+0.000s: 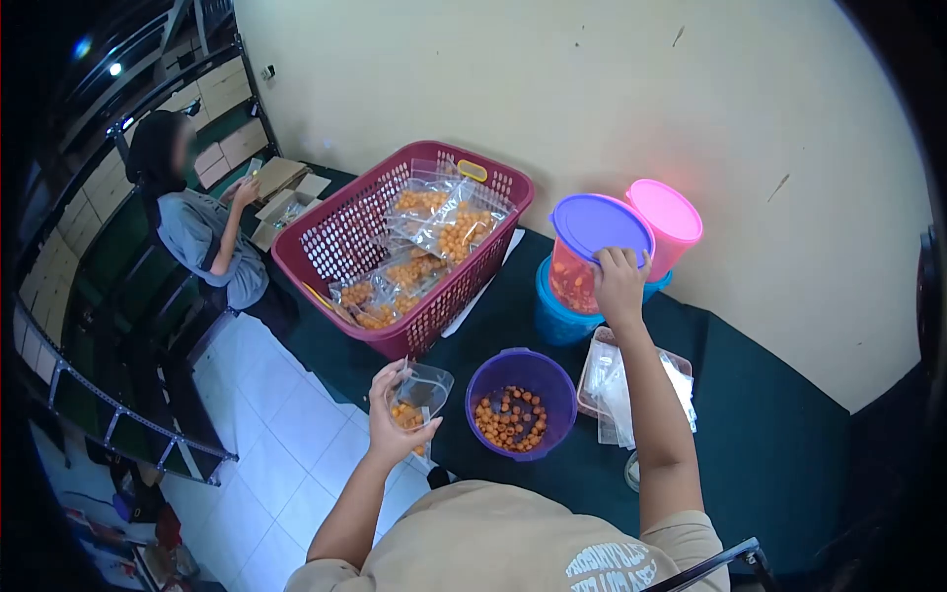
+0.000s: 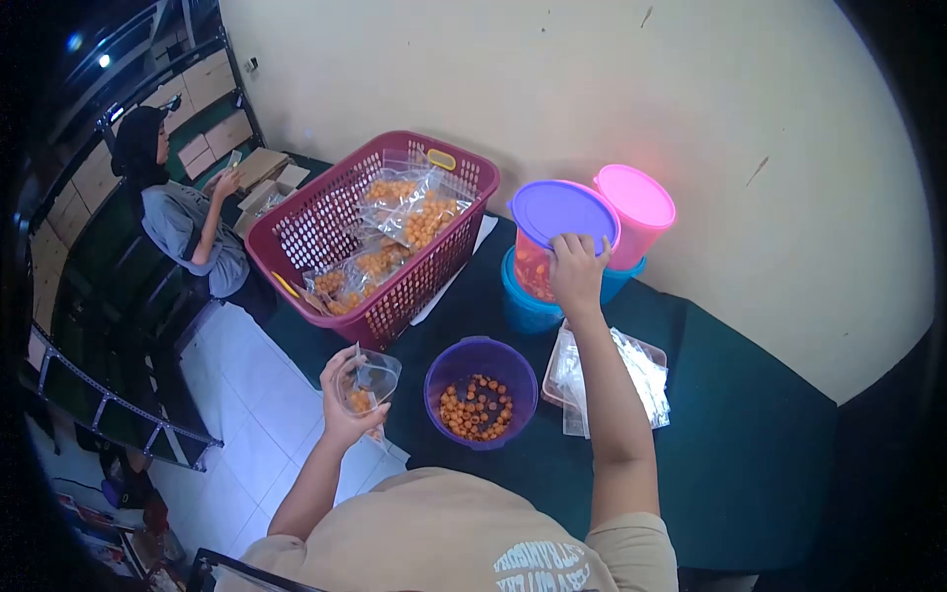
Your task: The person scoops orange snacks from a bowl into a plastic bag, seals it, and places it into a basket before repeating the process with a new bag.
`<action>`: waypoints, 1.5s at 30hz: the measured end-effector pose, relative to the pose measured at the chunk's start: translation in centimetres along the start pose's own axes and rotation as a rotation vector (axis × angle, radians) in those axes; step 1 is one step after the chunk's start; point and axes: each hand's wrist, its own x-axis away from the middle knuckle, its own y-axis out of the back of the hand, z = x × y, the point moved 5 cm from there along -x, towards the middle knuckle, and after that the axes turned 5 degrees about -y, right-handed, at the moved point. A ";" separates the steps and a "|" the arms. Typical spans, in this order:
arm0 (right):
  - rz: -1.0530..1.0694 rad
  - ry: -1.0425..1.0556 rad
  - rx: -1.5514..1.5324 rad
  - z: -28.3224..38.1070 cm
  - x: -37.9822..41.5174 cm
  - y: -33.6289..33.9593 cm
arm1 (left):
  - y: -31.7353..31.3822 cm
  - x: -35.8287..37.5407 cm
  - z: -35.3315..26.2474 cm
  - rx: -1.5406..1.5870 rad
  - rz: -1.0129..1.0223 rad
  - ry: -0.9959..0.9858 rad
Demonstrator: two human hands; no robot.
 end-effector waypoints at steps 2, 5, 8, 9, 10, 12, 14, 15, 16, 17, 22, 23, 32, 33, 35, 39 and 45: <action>0.002 0.047 0.003 1.5 0.8 2.0 | -0.3 -0.6 -0.5 0.019 0.009 -0.057; 0.098 0.156 -0.184 6.2 5.9 6.1 | 0.1 -0.8 -0.3 0.016 -0.001 -0.064; 0.343 0.287 -0.282 8.9 14.3 7.1 | 0.8 -0.4 0.2 0.011 -0.020 -0.059; 0.393 0.302 -0.313 9.4 16.8 7.1 | 0.9 -0.2 0.4 0.009 -0.027 -0.048; 0.452 0.342 -0.333 9.7 18.9 7.1 | 0.9 -0.1 0.5 0.010 -0.028 -0.046; 0.492 0.358 -0.380 9.5 22.5 6.4 | 0.8 0.1 0.7 0.008 -0.024 -0.028; 0.530 0.338 -0.374 9.3 24.2 6.1 | 0.5 0.0 0.6 0.020 -0.021 -0.034; 0.565 0.321 -0.368 9.2 24.7 5.9 | 0.3 -0.2 0.4 0.032 -0.020 -0.045; 0.564 0.318 -0.366 9.0 25.0 5.7 | 0.0 -0.5 0.1 0.033 -0.018 -0.045; 0.566 0.291 -0.377 8.8 25.1 5.5 | -0.3 -0.9 -0.3 0.049 -0.019 -0.062; 0.609 0.259 -0.343 8.5 23.7 5.6 | -1.7 -1.8 -2.4 0.083 0.026 -0.108; 0.657 0.249 -0.364 8.3 23.4 5.7 | -2.1 -2.1 -3.3 0.131 0.016 -0.162; 0.585 -0.304 -1.541 11.6 14.9 7.8 | -5.5 -6.8 -9.6 0.614 0.291 -0.391; 0.573 -0.307 -1.537 11.8 14.4 7.6 | -6.5 -7.2 -10.3 0.693 0.333 -0.353; 0.607 -0.378 -1.757 11.8 13.7 6.9 | -8.0 -7.3 -9.9 0.784 0.384 -0.264; 0.695 -0.517 -1.774 10.3 13.5 6.4 | -9.2 -7.1 -8.3 0.878 0.323 0.029; 0.432 -0.769 -1.559 8.3 15.0 7.6 | -8.7 -4.9 -5.0 0.533 0.044 0.181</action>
